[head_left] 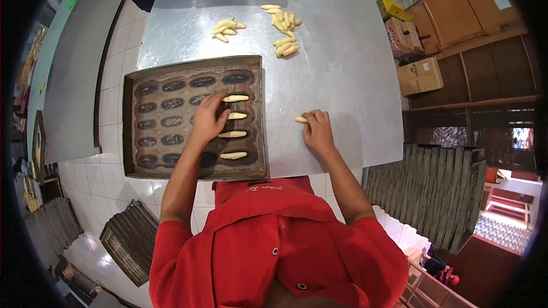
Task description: The person shapes pieces of dough by hand, places them onto baking trays, cleans an empty tray with a scraper, and stacks the filled baking trays onto a rack.
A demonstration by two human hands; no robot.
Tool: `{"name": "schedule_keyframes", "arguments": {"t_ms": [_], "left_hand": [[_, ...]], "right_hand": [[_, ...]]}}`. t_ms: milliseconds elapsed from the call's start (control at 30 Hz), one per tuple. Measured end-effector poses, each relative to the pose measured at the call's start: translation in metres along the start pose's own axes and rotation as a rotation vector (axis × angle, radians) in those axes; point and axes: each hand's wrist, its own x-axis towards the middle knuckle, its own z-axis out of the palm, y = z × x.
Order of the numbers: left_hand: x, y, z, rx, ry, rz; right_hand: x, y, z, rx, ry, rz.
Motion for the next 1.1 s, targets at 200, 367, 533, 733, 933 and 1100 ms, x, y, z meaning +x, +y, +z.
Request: {"name": "schedule_keyframes", "arguments": {"t_ms": [200, 367, 533, 733, 933, 1100], "left_hand": [[-0.018, 0.039, -0.001, -0.042, 0.042, -0.01], [-0.062, 0.073, -0.009, -0.044, 0.001, -0.042], [-0.116, 0.089, -0.011, -0.013, 0.072, -0.221], [-0.116, 0.099, -0.006, 0.015, 0.042, -0.227], [-0.136, 0.097, -0.027, 0.047, 0.099, -0.236], [-0.15, 0.09, -0.044, 0.029, 0.166, -0.314]], "right_hand": [[0.057, 0.003, -0.004, -0.002, 0.066, 0.079], [0.001, -0.02, 0.032, -0.222, -0.269, -0.069], [-0.065, -0.06, 0.028, -0.168, -0.511, -0.277], [0.084, -0.029, 0.052, -0.323, -0.196, -0.073], [0.126, 0.003, 0.01, 0.102, -0.336, -0.039], [0.083, 0.027, -0.001, 0.042, -0.44, -0.192]]}}
